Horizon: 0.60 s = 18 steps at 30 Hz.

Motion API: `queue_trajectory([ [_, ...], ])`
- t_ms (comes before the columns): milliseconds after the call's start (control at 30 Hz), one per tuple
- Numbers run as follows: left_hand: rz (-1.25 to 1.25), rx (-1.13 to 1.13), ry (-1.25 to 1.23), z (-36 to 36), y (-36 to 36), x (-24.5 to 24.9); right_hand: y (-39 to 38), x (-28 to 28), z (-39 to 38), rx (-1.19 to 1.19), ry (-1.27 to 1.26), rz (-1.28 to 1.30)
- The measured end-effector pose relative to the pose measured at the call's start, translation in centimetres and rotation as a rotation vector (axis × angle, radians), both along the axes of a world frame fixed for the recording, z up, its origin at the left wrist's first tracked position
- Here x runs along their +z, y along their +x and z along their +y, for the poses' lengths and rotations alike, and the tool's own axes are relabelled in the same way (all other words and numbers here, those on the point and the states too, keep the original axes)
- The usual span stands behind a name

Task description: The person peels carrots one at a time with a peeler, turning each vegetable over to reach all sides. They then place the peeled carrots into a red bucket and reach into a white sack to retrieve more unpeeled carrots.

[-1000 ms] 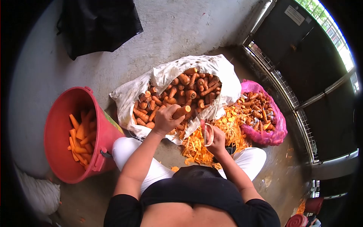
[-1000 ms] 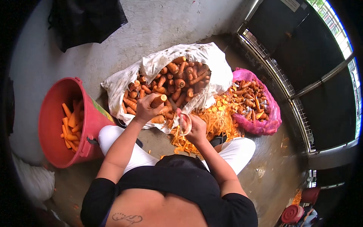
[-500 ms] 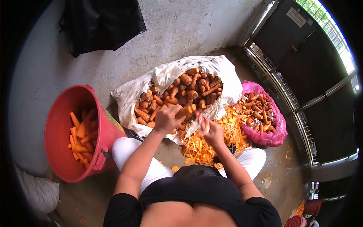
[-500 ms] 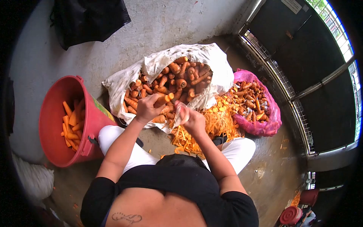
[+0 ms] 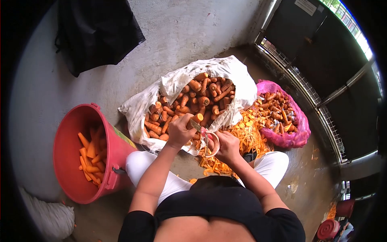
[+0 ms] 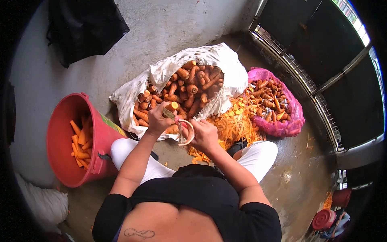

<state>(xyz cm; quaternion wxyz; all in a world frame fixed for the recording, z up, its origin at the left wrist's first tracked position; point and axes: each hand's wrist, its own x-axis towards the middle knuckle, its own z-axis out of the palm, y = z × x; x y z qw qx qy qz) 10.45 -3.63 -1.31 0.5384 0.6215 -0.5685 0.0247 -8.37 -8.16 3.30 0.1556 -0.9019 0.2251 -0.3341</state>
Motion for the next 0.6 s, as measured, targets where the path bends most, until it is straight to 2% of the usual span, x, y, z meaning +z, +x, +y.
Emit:
queue_trajectory([
  [133, -0.005, 0.02, 0.001, -0.1, -0.2, 0.4, 0.3, 0.0, -0.4, -0.086, -0.001, 0.026],
  [233, -0.022, 0.02, -0.018, 0.0, -0.3, 0.2, -0.5, -2.3, -1.8, -0.147, -0.004, 0.049],
  [267, -0.036, 0.019, -0.037, -0.1, -0.5, 0.1, -1.0, -4.8, -3.2, -0.336, 0.282, 0.164],
  [300, 0.065, 0.027, -0.015, 0.4, -1.0, 0.8, -2.3, -6.6, -4.9, -0.466, 0.55, 0.145],
  [333, 0.089, 0.03, -0.062, 0.7, -1.0, 1.4, -3.6, -7.1, -6.2, -0.574, 0.558, 0.162],
  [367, 0.139, 0.035, -0.047, 0.8, -0.7, 1.0, -5.6, -9.6, -7.6, -0.597, 0.337, 0.215],
  [433, 0.266, 0.028, 0.005, 0.9, -0.2, 0.5, -7.7, -10.9, -7.7, -0.621, 0.289, 0.206],
  [533, 0.378, -0.068, 0.022, 0.8, -0.1, 0.1, -9.8, -15.7, -8.9, -0.647, 0.577, 0.213],
  [567, 0.381, -0.082, 0.008, 0.6, -0.2, 0.1, -9.9, -17.4, -8.9, -0.58, 0.788, 0.007],
  [600, 0.384, -0.096, -0.005, 0.5, -0.3, 0.0, -9.7, -17.5, -8.7, -0.689, 1.125, 0.098],
])
